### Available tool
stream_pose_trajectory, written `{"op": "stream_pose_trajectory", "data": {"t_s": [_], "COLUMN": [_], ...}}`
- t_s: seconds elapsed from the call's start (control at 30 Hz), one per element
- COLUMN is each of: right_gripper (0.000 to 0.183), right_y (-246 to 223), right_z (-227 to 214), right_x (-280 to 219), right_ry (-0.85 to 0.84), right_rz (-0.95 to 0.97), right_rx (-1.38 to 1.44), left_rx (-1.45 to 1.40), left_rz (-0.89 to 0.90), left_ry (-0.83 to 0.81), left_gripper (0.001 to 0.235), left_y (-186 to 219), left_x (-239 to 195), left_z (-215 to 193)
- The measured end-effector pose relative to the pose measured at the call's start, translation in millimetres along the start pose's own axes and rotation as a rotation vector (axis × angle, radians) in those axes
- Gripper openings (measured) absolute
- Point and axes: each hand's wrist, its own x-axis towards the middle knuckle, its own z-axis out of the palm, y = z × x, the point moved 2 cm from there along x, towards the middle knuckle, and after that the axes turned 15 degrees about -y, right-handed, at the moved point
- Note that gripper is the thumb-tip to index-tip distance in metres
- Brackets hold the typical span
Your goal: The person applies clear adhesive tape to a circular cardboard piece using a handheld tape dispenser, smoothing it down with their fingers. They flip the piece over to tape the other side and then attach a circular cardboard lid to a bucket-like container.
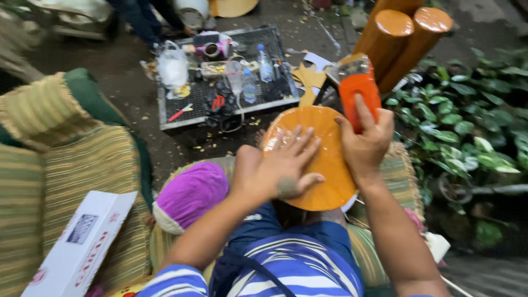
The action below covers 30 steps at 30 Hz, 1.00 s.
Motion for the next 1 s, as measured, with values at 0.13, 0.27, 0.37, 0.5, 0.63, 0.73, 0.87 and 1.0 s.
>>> {"op": "stream_pose_trajectory", "data": {"t_s": [0.13, 0.27, 0.37, 0.5, 0.63, 0.73, 0.87, 1.0], "right_gripper": [0.056, 0.056, 0.056, 0.057, 0.056, 0.054, 0.052, 0.048], "right_y": [-8, -13, -13, -13, -12, -12, -13, -12], "right_z": [3, 6, 6, 10, 5, 0, -9, -17], "right_x": [1, 7, 10, 17, 16, 11, -2, -17], "right_ry": [-0.024, -0.04, -0.051, -0.054, -0.077, -0.107, -0.107, -0.126], "right_rz": [-0.053, -0.045, -0.04, -0.02, -0.023, -0.04, -0.075, -0.115], "right_rx": [-0.079, -0.079, -0.094, -0.066, -0.031, -0.095, -0.148, -0.154], "left_rx": [0.03, -0.067, -0.345, -0.69, -1.568, -1.196, -1.933, -1.389], "left_rz": [-0.046, -0.238, -0.334, -0.56, -0.189, 0.001, -0.077, -0.446], "left_ry": [-0.147, -0.007, -0.007, -0.22, -0.157, -0.031, -0.059, 0.145], "left_gripper": [0.086, 0.112, 0.098, 0.055, 0.041, 0.043, 0.052, 0.058], "left_y": [-25, -65, -92, -125, -139, -147, -155, -182], "left_x": [25, 46, 58, 62, 66, 61, 57, 45], "left_z": [6, 1, 5, 24, 47, 72, 149, 237]}}
